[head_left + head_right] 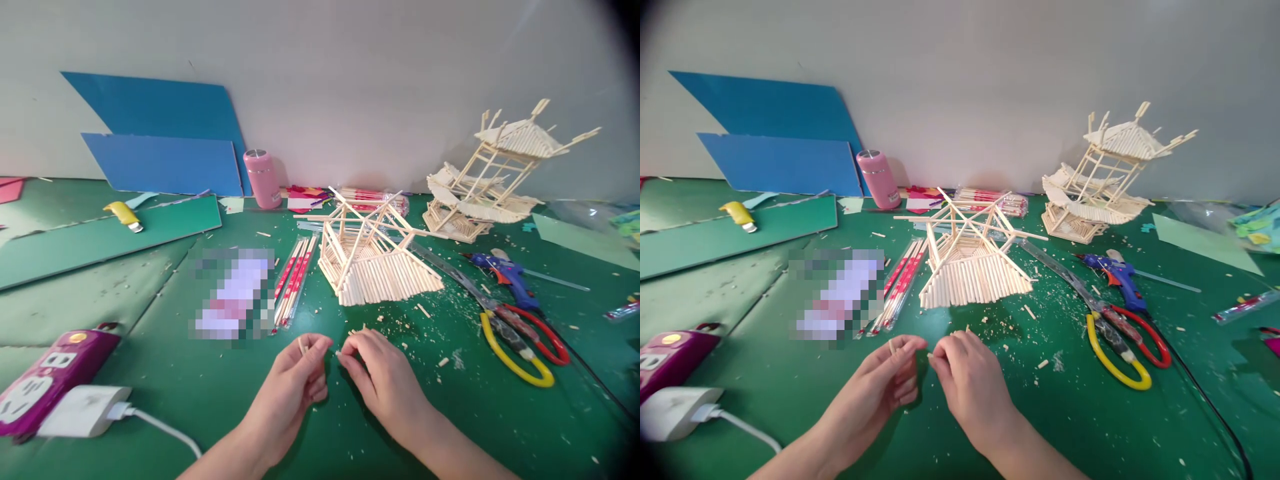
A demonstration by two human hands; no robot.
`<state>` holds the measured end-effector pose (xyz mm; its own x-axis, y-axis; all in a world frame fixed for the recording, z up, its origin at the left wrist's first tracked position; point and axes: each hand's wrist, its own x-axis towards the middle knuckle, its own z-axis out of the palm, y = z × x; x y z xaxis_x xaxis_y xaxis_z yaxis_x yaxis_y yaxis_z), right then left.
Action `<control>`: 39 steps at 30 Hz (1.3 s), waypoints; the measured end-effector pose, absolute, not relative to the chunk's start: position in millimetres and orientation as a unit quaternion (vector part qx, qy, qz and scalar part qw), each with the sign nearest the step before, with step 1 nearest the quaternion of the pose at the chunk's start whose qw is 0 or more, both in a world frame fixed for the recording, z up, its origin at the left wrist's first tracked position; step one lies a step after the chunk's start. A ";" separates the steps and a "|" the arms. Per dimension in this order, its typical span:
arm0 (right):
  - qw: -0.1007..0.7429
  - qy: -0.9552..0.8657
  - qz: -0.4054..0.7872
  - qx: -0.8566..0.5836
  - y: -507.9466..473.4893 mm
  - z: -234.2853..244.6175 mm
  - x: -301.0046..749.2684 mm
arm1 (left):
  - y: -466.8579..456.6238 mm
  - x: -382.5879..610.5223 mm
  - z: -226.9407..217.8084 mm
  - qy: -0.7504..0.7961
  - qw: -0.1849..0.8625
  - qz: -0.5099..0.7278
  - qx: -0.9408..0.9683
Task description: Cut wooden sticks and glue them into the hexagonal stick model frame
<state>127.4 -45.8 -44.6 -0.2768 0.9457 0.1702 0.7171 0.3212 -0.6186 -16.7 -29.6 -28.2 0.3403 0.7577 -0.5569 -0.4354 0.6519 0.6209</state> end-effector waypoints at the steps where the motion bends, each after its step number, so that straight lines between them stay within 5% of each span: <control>1: 0.286 -0.761 0.218 -0.541 -44.3 -41.7 123.9 | -31.7 -14.9 -27.9 0.428 0.805 0.366 0.188; 8: 0.332 -0.760 0.220 -0.513 -29.8 -34.6 100.1 | -20.4 -23.0 -32.4 0.446 0.746 0.468 0.160; 19: 0.163 -0.802 0.175 -0.548 18.5 -66.5 56.2 | 0.3 -57.1 -29.9 0.468 0.671 0.549 0.170; 32: 0.017 -0.762 0.074 -0.644 -45.2 -68.0 177.9 | 15.7 -35.2 -37.7 0.482 0.683 0.485 0.256; 36: 0.039 -0.727 -0.005 -0.685 -55.3 -61.8 183.1 | 14.1 -26.5 -27.7 0.472 0.662 0.471 0.342; 39: 0.044 -0.805 0.056 -0.588 -67.2 -61.0 144.3 | 11.3 -8.1 -23.1 0.438 0.651 0.422 0.454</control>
<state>144.3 -67.2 -61.0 -0.3038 0.9527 0.0052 0.9430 0.3014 -0.1413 -8.1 11.3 -23.1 0.2602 0.9471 -0.1877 -0.1508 0.2318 0.9610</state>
